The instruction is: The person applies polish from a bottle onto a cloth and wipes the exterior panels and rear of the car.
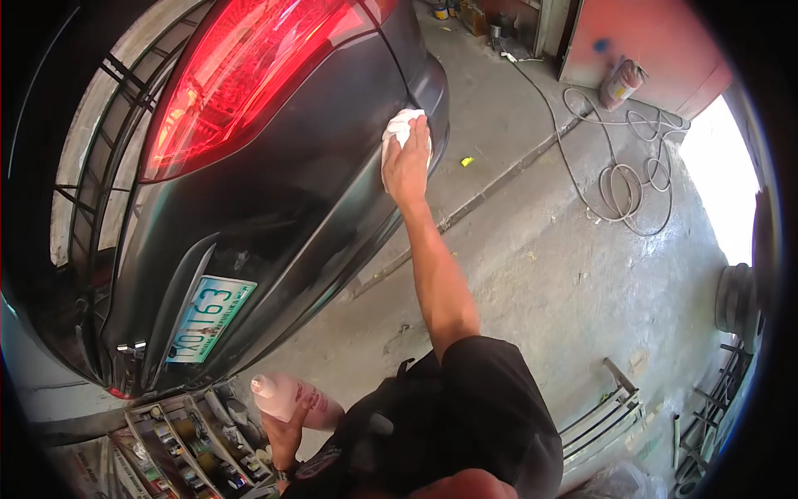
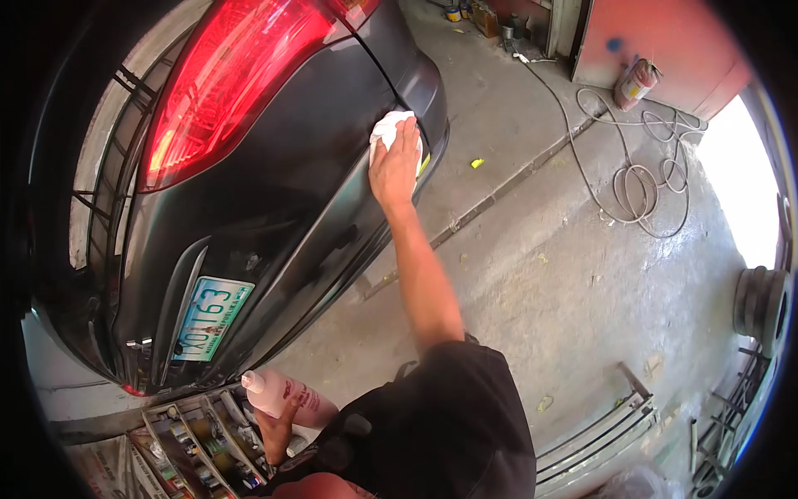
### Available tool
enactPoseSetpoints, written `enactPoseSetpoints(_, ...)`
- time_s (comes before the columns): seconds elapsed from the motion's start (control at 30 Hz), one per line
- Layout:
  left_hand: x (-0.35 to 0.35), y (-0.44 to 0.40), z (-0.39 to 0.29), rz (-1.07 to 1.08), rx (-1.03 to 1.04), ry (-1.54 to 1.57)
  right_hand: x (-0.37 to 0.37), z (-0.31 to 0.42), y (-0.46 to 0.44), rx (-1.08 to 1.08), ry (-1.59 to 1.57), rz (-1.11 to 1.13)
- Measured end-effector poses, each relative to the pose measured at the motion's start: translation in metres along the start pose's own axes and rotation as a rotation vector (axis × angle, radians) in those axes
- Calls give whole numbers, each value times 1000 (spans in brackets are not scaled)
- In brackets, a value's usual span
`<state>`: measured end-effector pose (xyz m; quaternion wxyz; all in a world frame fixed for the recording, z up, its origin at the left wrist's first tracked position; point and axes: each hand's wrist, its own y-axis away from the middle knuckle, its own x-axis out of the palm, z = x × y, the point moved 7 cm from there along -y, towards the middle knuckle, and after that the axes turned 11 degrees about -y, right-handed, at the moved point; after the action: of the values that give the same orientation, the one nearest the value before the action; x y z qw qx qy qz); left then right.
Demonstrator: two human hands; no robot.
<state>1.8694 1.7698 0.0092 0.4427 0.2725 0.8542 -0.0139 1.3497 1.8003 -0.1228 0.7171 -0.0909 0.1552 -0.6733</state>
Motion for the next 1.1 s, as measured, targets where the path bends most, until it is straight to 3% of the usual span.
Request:
enactPoseSetpoints(0.13,6,-4,-16,24,23,22,13,11,80,-97,-13,76)
enactPoseSetpoints(0.2,7,-6,-18,29,29,1,8,9,66,72,73,192)
enactPoseSetpoints(0.27,3,-1,-15,26,11,-15,3,-9,24,30,86,106)
enactPoseSetpoints(0.33,4,-1,-13,15,-1,1,-4,-14,-12,126,56,105)
enactPoseSetpoints(0.4,7,2,-26,5,-12,29,3,-19,-1,-9,74,20)
enactPoseSetpoints(0.53,14,-4,-25,38,36,39,12,11,81,-90,3,164)
enactPoseSetpoints(0.6,13,-4,-31,21,39,11,8,5,56,4,144,261)
enactPoseSetpoints(0.73,10,1,-33,33,20,-18,3,-16,-28,3,166,156)
enactPoseSetpoints(0.93,9,9,-25,-18,6,-10,4,-20,55,-29,-49,163)
enactPoseSetpoints(1.1,5,16,-16,6,-23,2,-17,-27,-24,90,-51,127)
